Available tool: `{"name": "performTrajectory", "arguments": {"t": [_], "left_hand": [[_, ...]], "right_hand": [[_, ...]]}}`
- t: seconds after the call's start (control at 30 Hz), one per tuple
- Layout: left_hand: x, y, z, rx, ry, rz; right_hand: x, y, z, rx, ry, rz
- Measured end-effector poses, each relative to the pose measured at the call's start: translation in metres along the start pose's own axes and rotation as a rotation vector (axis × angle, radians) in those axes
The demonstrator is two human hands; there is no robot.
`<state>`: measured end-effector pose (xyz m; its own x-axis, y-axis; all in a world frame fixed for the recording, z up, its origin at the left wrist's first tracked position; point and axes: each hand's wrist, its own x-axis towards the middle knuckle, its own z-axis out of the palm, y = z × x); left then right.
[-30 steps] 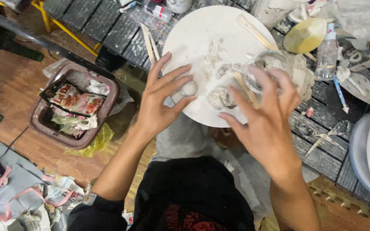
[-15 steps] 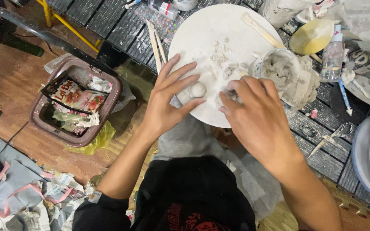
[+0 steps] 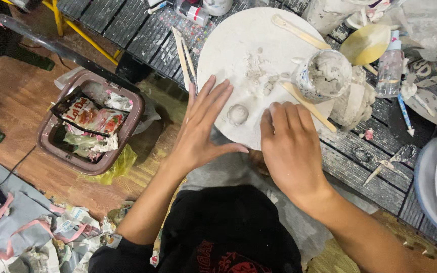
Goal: The person shapes a small lump of clay into a rounded form using a wooden modeling tool and their fingers. They repeatedly smooth and refine the surface, occasionally adding small pieces of clay to build up the shape.
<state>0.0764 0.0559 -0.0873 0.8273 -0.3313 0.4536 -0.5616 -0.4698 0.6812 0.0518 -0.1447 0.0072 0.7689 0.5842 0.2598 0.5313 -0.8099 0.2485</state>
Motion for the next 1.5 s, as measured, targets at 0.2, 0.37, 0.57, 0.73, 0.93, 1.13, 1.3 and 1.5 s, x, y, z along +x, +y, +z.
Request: {"name": "performTrajectory", "arguments": {"t": [0.2,0.37,0.57,0.73,0.93,1.13,1.3,1.5], "left_hand": [[-0.001,-0.003,0.003,0.034,0.024,0.008],[0.000,-0.004,0.004,0.030,0.017,0.016],[0.002,-0.005,0.011,0.007,0.013,0.040],[-0.001,-0.006,0.014,0.034,0.039,0.043],[-0.002,-0.006,0.015,0.028,0.034,0.028],[-0.003,-0.005,0.015,0.036,0.046,0.044],[-0.003,-0.005,0.015,0.045,0.028,0.021],[-0.002,-0.002,0.014,0.057,0.043,0.013]], "right_hand": [[0.003,-0.004,0.003,-0.111,0.001,-0.064],[0.003,-0.002,-0.001,-0.161,-0.082,-0.097],[-0.002,0.001,-0.002,-0.230,-0.069,-0.019],[-0.005,0.001,0.006,-0.202,-0.035,-0.055],[-0.006,0.005,0.011,-0.255,-0.078,-0.156],[-0.009,0.009,0.011,-0.255,-0.065,-0.199],[-0.012,0.014,0.013,-0.224,-0.063,-0.225],[-0.019,0.018,0.018,-0.183,0.007,-0.219]]}}
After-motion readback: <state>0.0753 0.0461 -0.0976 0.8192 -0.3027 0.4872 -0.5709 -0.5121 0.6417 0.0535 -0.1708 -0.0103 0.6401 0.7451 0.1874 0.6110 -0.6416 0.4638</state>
